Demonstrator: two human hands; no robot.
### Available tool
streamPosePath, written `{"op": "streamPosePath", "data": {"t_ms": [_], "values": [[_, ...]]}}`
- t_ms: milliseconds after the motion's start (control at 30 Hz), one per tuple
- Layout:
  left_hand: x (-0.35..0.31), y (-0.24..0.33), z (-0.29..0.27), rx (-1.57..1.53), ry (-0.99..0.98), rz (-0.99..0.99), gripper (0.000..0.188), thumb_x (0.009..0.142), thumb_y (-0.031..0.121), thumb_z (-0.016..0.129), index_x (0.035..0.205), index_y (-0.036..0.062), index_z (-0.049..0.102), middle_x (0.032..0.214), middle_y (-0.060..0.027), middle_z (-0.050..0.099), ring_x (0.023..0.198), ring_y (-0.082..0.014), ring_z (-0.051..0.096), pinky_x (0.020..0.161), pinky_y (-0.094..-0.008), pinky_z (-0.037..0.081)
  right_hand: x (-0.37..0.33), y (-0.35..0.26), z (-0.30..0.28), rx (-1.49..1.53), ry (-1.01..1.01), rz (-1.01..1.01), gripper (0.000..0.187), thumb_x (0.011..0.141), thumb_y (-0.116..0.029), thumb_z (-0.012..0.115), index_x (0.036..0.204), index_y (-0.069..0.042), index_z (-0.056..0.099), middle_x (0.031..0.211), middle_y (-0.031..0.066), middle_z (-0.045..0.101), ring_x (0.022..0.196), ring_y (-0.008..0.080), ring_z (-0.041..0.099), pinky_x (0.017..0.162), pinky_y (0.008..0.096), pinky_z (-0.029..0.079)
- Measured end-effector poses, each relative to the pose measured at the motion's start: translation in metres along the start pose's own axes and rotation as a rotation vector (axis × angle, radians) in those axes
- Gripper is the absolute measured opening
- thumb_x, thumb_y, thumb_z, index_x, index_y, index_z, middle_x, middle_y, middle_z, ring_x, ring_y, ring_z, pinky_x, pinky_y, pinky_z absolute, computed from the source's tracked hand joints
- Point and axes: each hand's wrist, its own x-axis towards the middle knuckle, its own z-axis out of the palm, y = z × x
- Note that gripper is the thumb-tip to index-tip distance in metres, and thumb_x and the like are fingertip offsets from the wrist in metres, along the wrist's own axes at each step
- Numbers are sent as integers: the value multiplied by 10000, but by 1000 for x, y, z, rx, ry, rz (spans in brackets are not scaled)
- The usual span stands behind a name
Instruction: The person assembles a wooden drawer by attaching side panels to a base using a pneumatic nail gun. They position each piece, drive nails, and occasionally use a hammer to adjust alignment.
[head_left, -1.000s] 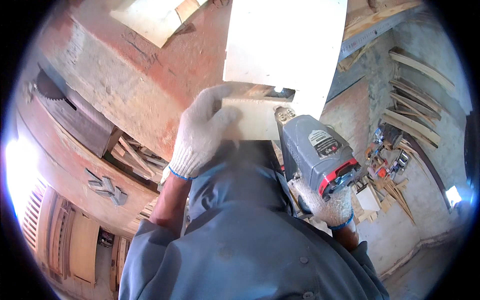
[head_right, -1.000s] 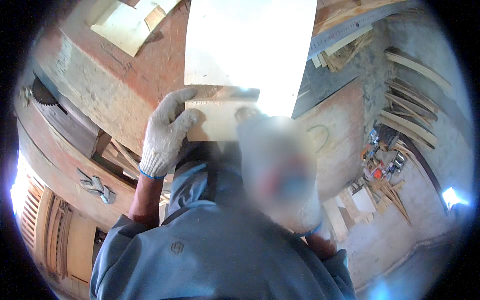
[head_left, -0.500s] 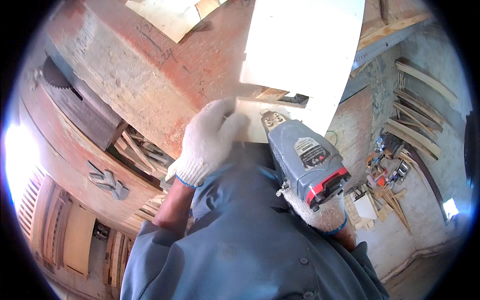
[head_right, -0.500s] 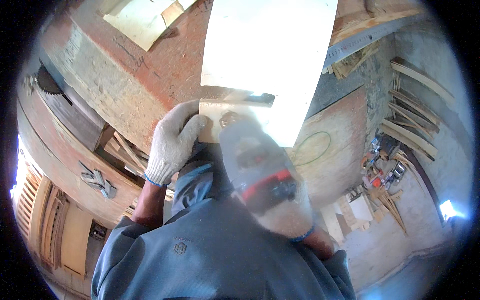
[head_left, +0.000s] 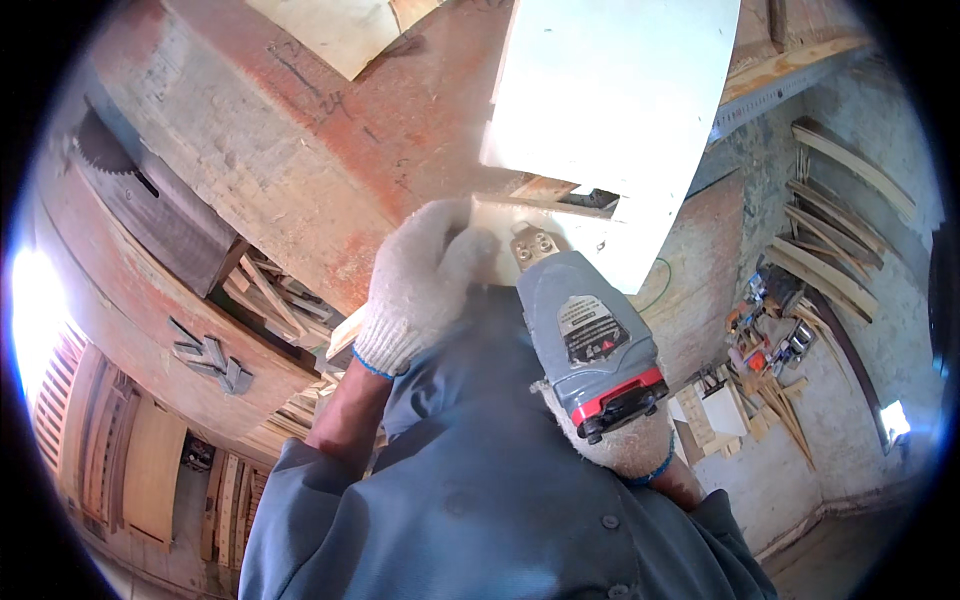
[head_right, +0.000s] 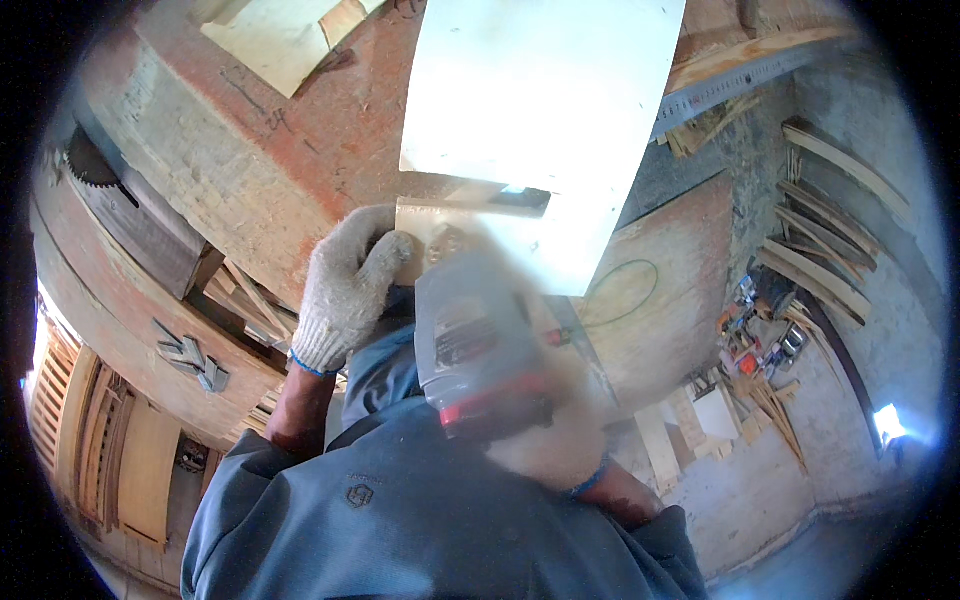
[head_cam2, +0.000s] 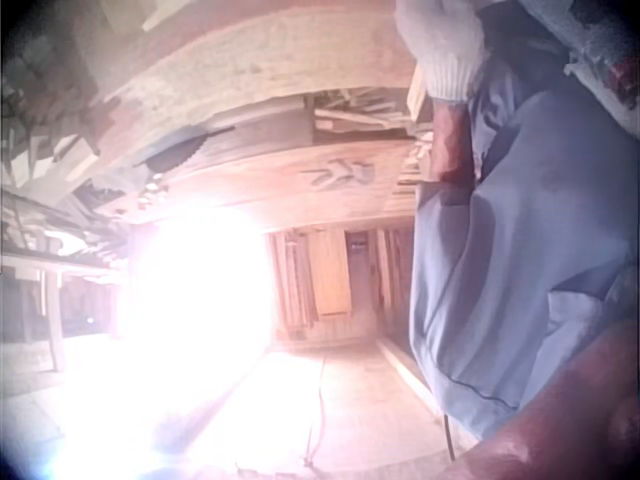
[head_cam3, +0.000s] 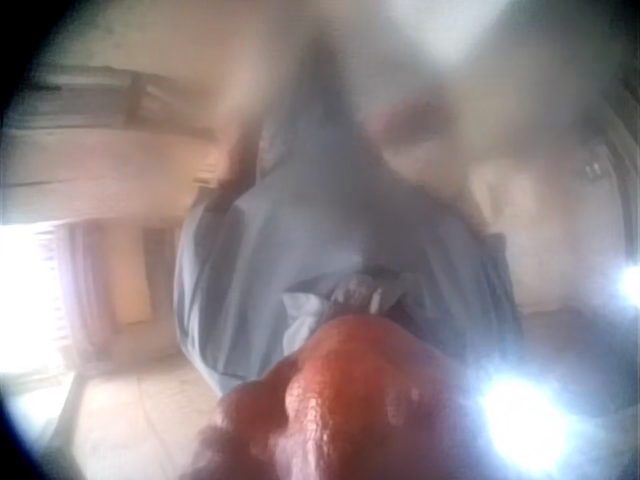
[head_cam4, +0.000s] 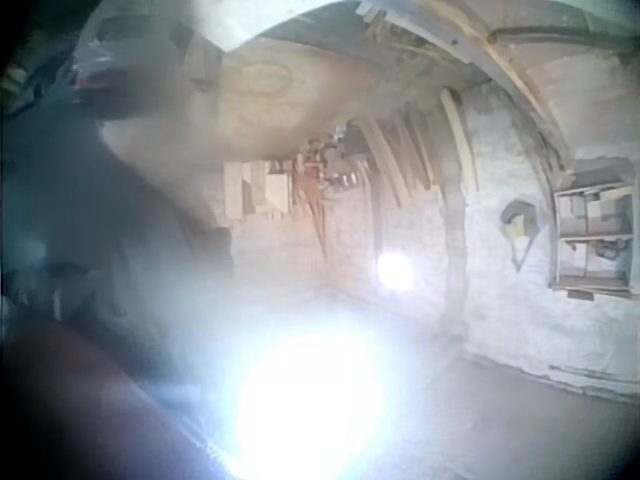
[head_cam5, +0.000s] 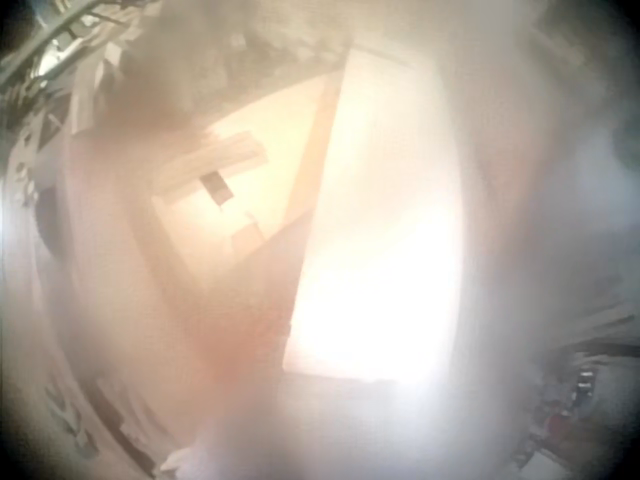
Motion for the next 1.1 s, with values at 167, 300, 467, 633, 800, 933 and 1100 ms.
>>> {"op": "streamPosePath", "data": {"t_ms": [167,300,467,633,800,933,1100], "values": [[2,3,1,48,-30,31,309,952,236,642,1118,-22,685,930,-196,710,880,-263,719,798,-378,545,-14,15,16,22,97,21,233,903,-153,789,1119,-87,729,1043,84,735,965,263,701,860,402,563],[1,-4,-1,66,-8,71,288,963,231,648,1092,-24,677,904,-179,711,836,-239,713,775,-373,546,-13,31,23,13,154,47,254,902,-141,788,1139,-80,720,1059,80,737,981,250,702,878,395,560],[1,15,-10,-111,-123,-78,273,962,233,669,1025,-32,659,860,-124,682,811,-186,684,739,-361,538,-14,23,8,-61,260,-17,341,871,-104,826,1175,-33,689,1085,87,732,1004,226,696,887,380,555],[5,17,2,-39,-159,51,210,936,190,705,898,-10,652,807,-61,615,772,-139,603,700,-337,511,-28,18,-6,288,476,260,251,837,-56,829,1049,-24,699,916,64,716,821,176,679,737,344,549],[15,18,9,-150,-250,-51,252,969,260,694,1032,16,712,894,-116,722,837,-215,700,767,-372,553,-13,24,-9,597,635,426,116,815,-12,745,892,-20,658,761,42,668,656,145,630,618,324,513],[20,22,-9,323,-224,88,353,997,434,624,1137,129,734,1088,-170,751,1064,-362,718,922,-482,549,-6,22,-9,512,634,310,75,817,-17,701,837,-7,630,714,47,643,626,155,607,632,330,494],[79,34,-85,332,417,404,411,989,340,643,1319,96,648,1232,-181,681,1149,-371,650,993,-479,512,-8,52,1,416,623,244,81,834,-29,697,844,-8,620,695,50,633,614,155,609,622,333,497]]}}
